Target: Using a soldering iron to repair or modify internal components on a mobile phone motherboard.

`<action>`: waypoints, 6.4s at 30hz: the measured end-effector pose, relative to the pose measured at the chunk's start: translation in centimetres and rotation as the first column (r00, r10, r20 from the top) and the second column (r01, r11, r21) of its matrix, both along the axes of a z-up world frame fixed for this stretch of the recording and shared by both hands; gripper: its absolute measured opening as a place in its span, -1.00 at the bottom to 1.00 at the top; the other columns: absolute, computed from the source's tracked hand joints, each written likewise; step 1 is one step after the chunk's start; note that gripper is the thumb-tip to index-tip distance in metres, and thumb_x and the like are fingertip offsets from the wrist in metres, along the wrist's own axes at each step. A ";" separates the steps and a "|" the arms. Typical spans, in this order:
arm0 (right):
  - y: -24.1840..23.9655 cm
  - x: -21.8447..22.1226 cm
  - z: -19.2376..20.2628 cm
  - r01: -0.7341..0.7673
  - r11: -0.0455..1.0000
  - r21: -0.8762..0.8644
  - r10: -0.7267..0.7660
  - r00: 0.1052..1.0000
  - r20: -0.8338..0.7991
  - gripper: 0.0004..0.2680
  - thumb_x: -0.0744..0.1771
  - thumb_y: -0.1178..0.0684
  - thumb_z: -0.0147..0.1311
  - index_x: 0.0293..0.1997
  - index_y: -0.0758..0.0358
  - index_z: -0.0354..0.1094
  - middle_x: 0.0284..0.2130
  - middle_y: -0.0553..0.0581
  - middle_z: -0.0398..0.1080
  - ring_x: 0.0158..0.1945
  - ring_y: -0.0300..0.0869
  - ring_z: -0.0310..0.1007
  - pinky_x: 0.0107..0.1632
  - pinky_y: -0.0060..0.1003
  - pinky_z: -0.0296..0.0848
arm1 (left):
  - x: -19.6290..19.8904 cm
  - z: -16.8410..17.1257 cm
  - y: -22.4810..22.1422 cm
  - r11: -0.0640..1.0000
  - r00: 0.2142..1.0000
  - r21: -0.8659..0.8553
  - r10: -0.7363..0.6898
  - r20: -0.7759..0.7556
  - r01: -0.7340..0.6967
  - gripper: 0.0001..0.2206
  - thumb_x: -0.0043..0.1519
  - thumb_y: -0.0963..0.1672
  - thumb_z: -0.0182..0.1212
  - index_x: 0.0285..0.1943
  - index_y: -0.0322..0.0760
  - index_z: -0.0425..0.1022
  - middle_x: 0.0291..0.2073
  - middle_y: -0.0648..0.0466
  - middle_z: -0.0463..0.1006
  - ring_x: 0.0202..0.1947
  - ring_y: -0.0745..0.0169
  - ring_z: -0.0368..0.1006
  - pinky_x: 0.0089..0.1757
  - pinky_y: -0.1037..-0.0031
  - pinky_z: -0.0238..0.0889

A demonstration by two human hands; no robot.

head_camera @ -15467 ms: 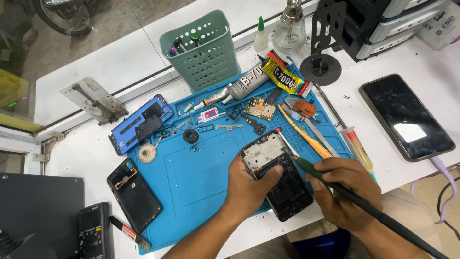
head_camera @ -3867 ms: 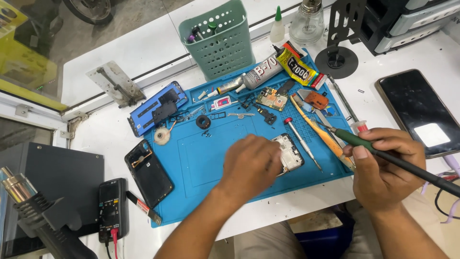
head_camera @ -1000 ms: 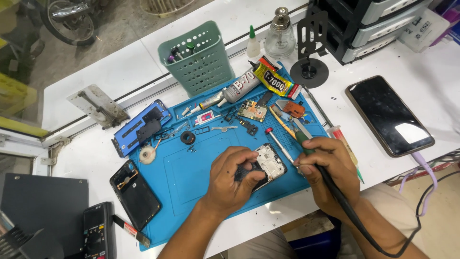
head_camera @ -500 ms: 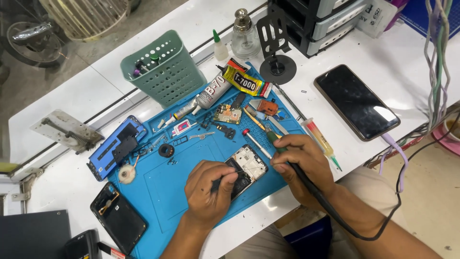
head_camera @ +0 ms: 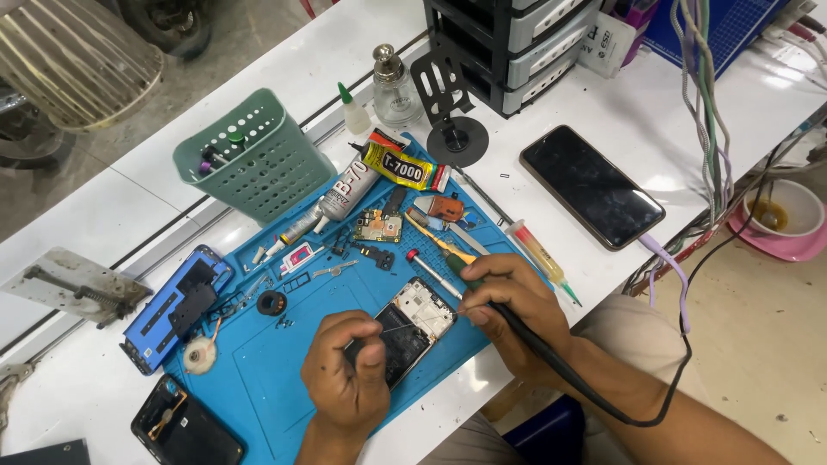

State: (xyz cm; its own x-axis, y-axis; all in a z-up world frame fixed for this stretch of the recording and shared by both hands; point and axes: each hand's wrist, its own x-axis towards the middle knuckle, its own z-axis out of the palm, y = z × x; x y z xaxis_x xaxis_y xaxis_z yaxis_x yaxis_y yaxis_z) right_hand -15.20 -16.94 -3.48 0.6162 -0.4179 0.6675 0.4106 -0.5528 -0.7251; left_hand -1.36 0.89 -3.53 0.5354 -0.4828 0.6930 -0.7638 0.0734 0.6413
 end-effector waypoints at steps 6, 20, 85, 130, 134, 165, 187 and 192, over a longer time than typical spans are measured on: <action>0.5 -0.3 0.3 0.044 0.999 -0.026 -0.045 0.998 -0.050 -0.84 0.43 0.03 -0.05 -0.19 0.23 0.45 -0.08 0.23 0.39 0.11 -0.06 0.45 0.08 -0.25 0.52 | -1.0 1.9 -1.6 0.978 0.960 0.074 -0.207 0.189 0.196 -0.70 0.37 -0.04 0.10 -0.04 -0.45 0.51 -0.29 -0.09 0.66 -0.34 0.07 0.64 -0.26 0.35 0.54; 2.7 1.3 1.8 0.049 0.998 -0.049 -0.050 0.998 -0.026 -0.79 0.44 -0.01 -0.09 -0.20 0.23 0.45 -0.08 0.22 0.41 0.07 -0.05 0.46 0.11 -0.19 0.47 | -1.7 1.3 -1.0 0.982 0.986 -0.121 -0.154 -0.062 0.145 -0.84 0.37 -0.12 0.14 -0.04 -0.35 0.51 -0.23 -0.11 0.59 -0.39 0.18 0.53 -0.28 0.48 0.52; 2.8 2.9 1.7 -0.034 0.999 0.038 0.033 0.999 0.032 -0.96 0.35 0.22 0.11 -0.26 0.35 0.45 -0.14 0.34 0.41 -0.29 0.05 0.67 -0.21 -0.12 0.62 | 0.7 0.9 -1.7 0.921 0.960 -0.375 -0.188 -0.205 0.101 -0.87 0.30 -0.21 0.20 -0.25 -0.51 0.52 -0.41 -0.16 0.55 -0.68 0.29 0.42 -0.57 0.46 0.41; 1.2 -0.8 -2.6 0.028 0.982 0.189 0.010 0.981 -0.195 -0.87 0.36 0.27 0.05 -0.04 0.34 0.22 -0.05 0.34 0.38 0.03 -0.03 0.58 0.04 -0.28 0.80 | 2.3 -0.4 -1.7 0.953 0.949 0.271 0.204 -0.241 -0.136 -0.91 0.25 -0.17 0.25 -0.30 -0.29 0.60 -0.43 0.10 0.60 -0.55 0.40 0.37 -0.43 0.52 0.31; 1.2 -0.5 -2.6 0.068 0.990 0.126 -0.045 0.982 -0.181 -0.87 0.34 0.24 0.14 -0.08 0.28 0.27 -0.10 0.29 0.45 0.00 -0.05 0.57 0.05 -0.27 0.70 | 2.2 -0.5 -1.7 0.954 0.948 0.273 0.192 -0.255 -0.120 -0.92 0.25 -0.18 0.25 -0.30 -0.28 0.59 -0.46 0.11 0.58 -0.55 0.40 0.37 -0.43 0.53 0.31; 1.7 -0.4 -2.5 -0.011 0.960 0.278 0.042 0.994 -0.103 -0.90 0.40 0.28 -0.05 -0.01 0.35 0.17 0.01 0.37 0.33 -0.27 -0.08 0.56 -0.01 -0.27 0.77 | 2.1 -0.3 -1.7 0.960 0.948 0.254 0.186 -0.259 -0.119 -0.93 0.25 -0.20 0.27 -0.29 -0.31 0.59 -0.50 0.12 0.54 -0.56 0.44 0.32 -0.48 0.60 0.26; 1.6 -0.4 -2.2 -0.009 0.966 0.259 0.041 0.992 -0.119 -0.90 0.39 0.28 -0.02 -0.02 0.36 0.20 0.00 0.38 0.33 -0.12 -0.04 0.58 -0.03 -0.31 0.79 | 2.0 -0.1 -1.8 0.954 0.945 0.272 0.200 -0.259 -0.128 -0.94 0.24 -0.20 0.28 -0.30 -0.30 0.59 -0.52 0.14 0.53 -0.56 0.45 0.31 -0.48 0.61 0.26; 1.4 -0.5 -2.5 -0.001 0.971 0.240 0.030 0.993 -0.115 -0.94 0.39 0.24 -0.05 -0.06 0.35 0.21 -0.03 0.35 0.33 0.04 -0.04 0.50 0.02 -0.25 0.78 | 2.1 -0.3 -1.8 0.955 0.946 0.269 0.196 -0.257 -0.125 -0.94 0.24 -0.20 0.28 -0.29 -0.30 0.60 -0.52 0.13 0.53 -0.57 0.44 0.30 -0.48 0.59 0.26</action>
State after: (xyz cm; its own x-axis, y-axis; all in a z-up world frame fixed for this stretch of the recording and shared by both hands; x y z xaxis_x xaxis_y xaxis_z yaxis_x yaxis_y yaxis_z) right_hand -15.69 -15.50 -5.96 0.6917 -0.5467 0.4719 0.3220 -0.3515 -0.8791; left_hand 0.70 -0.88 -3.78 0.7736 -0.5101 0.3758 -0.5406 -0.2220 0.8114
